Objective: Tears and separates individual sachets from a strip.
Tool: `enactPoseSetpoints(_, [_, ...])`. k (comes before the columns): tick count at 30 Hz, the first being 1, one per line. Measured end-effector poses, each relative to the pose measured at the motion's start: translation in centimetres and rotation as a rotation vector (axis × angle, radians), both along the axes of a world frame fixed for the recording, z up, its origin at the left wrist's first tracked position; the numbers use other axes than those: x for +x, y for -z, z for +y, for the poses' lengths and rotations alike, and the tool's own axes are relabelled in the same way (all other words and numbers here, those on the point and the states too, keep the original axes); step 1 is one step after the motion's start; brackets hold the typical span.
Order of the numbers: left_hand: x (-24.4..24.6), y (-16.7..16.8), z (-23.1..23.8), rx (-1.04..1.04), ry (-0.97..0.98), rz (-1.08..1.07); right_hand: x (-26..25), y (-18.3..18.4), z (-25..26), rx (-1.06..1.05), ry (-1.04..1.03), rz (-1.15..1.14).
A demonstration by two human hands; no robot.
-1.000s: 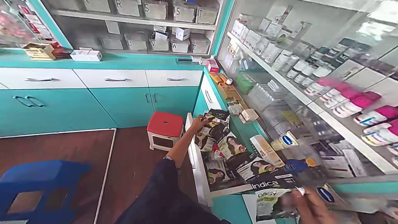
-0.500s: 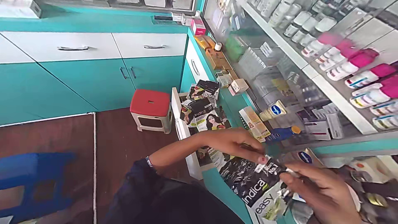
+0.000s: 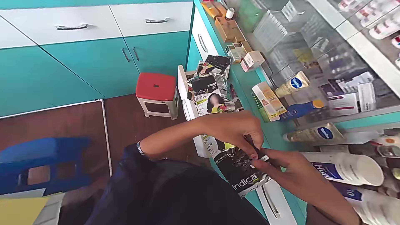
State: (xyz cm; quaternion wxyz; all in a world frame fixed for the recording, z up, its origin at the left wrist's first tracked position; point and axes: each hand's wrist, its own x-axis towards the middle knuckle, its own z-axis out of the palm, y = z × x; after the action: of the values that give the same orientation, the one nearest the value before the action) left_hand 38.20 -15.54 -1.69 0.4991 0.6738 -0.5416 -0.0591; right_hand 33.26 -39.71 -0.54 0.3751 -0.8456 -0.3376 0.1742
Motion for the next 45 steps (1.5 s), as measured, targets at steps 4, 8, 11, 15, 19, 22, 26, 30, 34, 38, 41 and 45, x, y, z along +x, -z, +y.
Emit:
enactPoseSetpoints(4, [-0.2,1.8,1.1,-0.033,0.025,0.152,0.0,0.0,0.4,0.033,-0.044,-0.009])
enactPoseSetpoints(8, [-0.9,1.3,1.8,-0.02,0.045,0.365,-0.2,0.0,0.1,0.137,-0.086,0.087])
enactPoseSetpoints(11, [-1.5,-0.9,1.8,-0.026,0.089,0.464,-0.5,-0.2,0.0,0.193,-0.103,0.17])
enactPoseSetpoints(15, [-1.9,-1.2,1.9,0.015,0.039,0.36,-0.4,-0.1,-0.1,0.216,-0.112,0.187])
enactPoseSetpoints(19, [-2.2,-1.3,1.7,0.124,-0.018,0.211,-0.2,-0.1,0.3,0.17,-0.092,0.164])
enactPoseSetpoints(22, [-2.5,-1.2,1.4,0.15,-0.006,0.2,-0.1,0.2,1.1,0.045,-0.065,0.141])
enactPoseSetpoints(26, [-2.6,-0.7,1.4,0.209,-0.038,0.112,-0.6,0.5,1.8,-0.054,-0.029,0.056])
enactPoseSetpoints(30, [-2.6,-0.1,1.5,0.135,-0.054,0.052,-1.2,1.1,2.1,-0.001,0.017,-0.076])
enactPoseSetpoints(34, [-3.3,2.2,0.9,-0.108,-0.137,0.045,-1.6,1.6,2.1,0.121,0.049,-0.127])
enactPoseSetpoints(38, [-3.6,3.7,0.8,-0.199,-0.143,0.103,-2.1,2.7,2.4,0.211,0.068,-0.104])
enactPoseSetpoints(41, [-3.9,4.1,0.7,-0.239,-0.15,0.163,-2.4,3.5,2.7,0.265,0.07,-0.119])
enactPoseSetpoints(45, [-3.8,4.4,0.9,-0.245,-0.139,0.19,-2.0,4.2,2.8,0.279,0.043,-0.127])
